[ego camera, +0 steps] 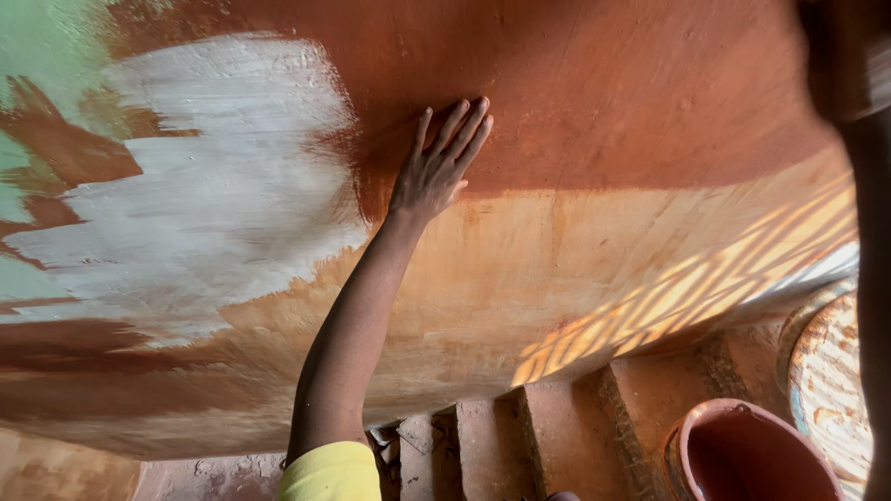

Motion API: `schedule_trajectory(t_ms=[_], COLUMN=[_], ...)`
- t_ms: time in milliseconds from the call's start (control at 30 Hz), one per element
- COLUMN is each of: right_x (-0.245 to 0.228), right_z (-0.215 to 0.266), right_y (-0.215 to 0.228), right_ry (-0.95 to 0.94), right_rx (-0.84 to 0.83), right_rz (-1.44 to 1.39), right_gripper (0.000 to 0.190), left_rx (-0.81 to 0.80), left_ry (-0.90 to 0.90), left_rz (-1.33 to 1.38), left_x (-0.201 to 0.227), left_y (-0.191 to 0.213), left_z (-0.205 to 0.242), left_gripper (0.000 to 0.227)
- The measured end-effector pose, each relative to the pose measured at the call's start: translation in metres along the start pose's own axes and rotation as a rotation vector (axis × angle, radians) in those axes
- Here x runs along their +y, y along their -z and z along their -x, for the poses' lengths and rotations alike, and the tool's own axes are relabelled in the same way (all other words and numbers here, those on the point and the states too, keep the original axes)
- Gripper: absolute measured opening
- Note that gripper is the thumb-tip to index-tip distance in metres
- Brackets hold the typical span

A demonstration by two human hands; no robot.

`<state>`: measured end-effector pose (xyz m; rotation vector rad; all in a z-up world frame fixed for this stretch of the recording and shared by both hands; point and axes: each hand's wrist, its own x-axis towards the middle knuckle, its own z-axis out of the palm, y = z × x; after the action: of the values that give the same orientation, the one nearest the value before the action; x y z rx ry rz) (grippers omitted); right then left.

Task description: The person paints a wall with reddish-brown paint using a brush. They repeatedly dip the brush into a bucket and apply paint in broad strokes, covering a large area of the wall.

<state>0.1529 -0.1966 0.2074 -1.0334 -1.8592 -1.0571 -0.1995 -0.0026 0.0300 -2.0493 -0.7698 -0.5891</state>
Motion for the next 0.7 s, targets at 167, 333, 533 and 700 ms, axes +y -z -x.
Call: schedule_trajectory(t_ms=[167,333,533,700], right_x=[-0.071,-0.122,-0.031,-0.039], right_z=[0.056,0.074,0.016,0.028], right_y=[-0.051,-0.077,-0.013,-0.034], right_ry=[-1.383,0.105,-0.013,-0.168], right_rx=[-0.621,-0.962,-0.272,-0.01], right_rz=[-0.985,-0.41,-0.09,-0.252], right_gripper=[0.04,0.044,0.046,0.025], left_rx=[0.005,-0.112,-0.032,0.18], left_ry=[0.005,-0.033,0.066,0.147], left_rz=[-0.04,0.024,0.235,0.517], left_x=[0.006,-0.003,0.001,0.027], left_y=[-0.004,-0.002,0.001,0.015], left_z=[0.0,-0.006,0.008,0.007], left_gripper=[0.128,0.126,0.125,0.117])
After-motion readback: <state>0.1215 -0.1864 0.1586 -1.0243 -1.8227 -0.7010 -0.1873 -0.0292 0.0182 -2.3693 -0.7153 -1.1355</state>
